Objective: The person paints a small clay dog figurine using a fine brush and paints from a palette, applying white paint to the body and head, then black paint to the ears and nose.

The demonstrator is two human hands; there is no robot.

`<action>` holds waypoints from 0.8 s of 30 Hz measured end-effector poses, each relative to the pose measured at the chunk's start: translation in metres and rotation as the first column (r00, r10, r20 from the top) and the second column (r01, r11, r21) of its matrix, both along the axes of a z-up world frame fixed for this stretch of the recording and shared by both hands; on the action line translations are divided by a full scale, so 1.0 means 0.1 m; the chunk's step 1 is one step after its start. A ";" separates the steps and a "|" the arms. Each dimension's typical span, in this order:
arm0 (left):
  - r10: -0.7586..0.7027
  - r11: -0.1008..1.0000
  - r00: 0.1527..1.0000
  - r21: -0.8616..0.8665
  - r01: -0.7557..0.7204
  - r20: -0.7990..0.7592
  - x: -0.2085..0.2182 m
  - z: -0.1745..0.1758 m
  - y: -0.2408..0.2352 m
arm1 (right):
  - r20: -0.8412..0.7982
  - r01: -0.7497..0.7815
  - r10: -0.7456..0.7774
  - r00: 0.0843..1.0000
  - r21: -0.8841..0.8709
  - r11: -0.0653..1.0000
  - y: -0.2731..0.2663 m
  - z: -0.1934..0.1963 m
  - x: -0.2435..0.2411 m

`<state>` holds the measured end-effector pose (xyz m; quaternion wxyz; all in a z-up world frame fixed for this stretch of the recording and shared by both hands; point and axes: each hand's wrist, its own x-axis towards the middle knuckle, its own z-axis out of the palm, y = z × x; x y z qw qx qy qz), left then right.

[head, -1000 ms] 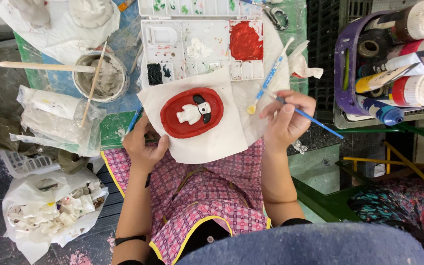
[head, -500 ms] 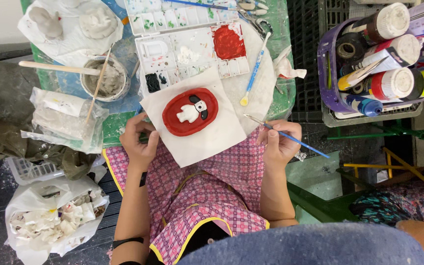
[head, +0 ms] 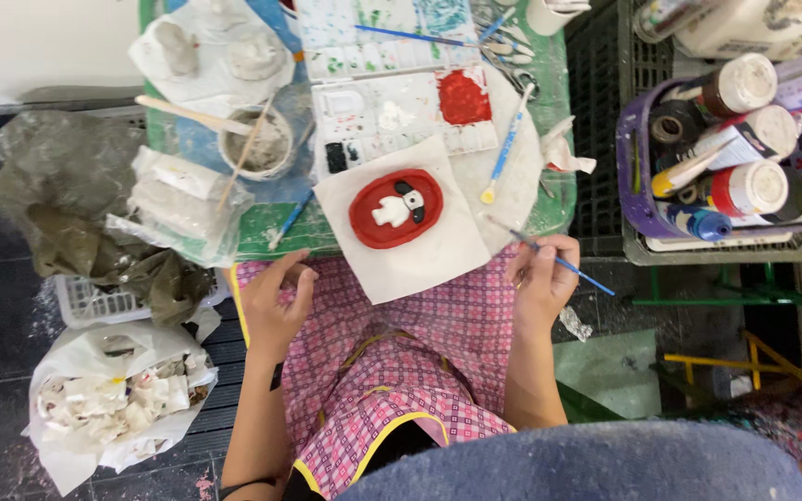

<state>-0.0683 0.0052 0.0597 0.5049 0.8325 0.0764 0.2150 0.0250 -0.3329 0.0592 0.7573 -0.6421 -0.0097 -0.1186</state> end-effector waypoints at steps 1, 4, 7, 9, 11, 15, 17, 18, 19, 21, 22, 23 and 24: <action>0.029 0.999 1.000 0.025 -0.029 0.009 -0.06 0.01 0.03 | -0.012 -0.020 0.021 1.000 0.071 0.997 0.02 0.02 0.04; 0.126 0.989 0.992 0.072 -0.126 0.006 -0.21 0.01 0.13 | 0.006 -0.080 0.080 0.997 0.163 0.983 0.11 0.08 0.11; 0.228 0.970 0.973 0.089 -0.225 -0.025 -0.30 -0.03 0.25 | 0.029 -0.073 0.070 0.997 0.123 0.990 0.22 0.10 0.17; 0.282 0.953 0.959 0.113 -0.281 0.010 -0.30 -0.06 0.31 | 0.056 -0.073 0.071 0.996 0.037 0.997 0.29 0.14 0.21; 0.286 0.952 0.958 0.106 -0.286 0.018 -0.25 -0.06 0.35 | 0.080 -0.088 0.089 0.993 -0.023 0.996 0.36 0.24 0.28; 0.218 0.970 0.976 0.107 -0.220 0.031 -0.01 -0.01 0.36 | 0.103 -0.215 0.226 0.969 -0.112 0.970 0.61 0.66 0.89; 0.205 0.960 0.979 0.189 -0.204 0.017 0.17 0.00 0.32 | 0.172 -0.349 0.363 0.916 -0.108 0.931 0.98 0.84 1.47; 0.199 0.953 0.980 0.230 -0.197 0.011 0.25 0.01 0.30 | 0.219 -0.390 0.436 0.873 -0.222 0.894 1.21 0.93 1.80; 0.227 0.943 0.974 0.247 -0.222 0.010 0.30 0.00 0.26 | 0.262 -0.324 0.479 0.838 -0.468 0.822 1.45 1.01 2.13; 0.281 0.919 0.960 0.286 -0.271 0.007 0.38 -0.02 0.23 | 0.266 -0.145 0.415 0.870 -0.667 0.731 1.96 1.08 2.67; 0.298 0.912 0.954 0.292 -0.287 0.006 0.41 -0.04 0.24 | 0.327 0.019 0.364 0.872 -0.767 0.642 2.20 1.14 2.86; 0.318 0.904 0.948 0.300 -0.304 0.001 0.42 -0.06 0.24 | 0.343 0.053 0.385 0.857 -0.801 0.596 2.34 1.14 3.03; 0.338 0.896 0.941 0.308 -0.321 -0.005 0.42 -0.09 0.25 | 0.358 0.088 0.407 0.841 -0.831 0.549 2.47 1.10 3.16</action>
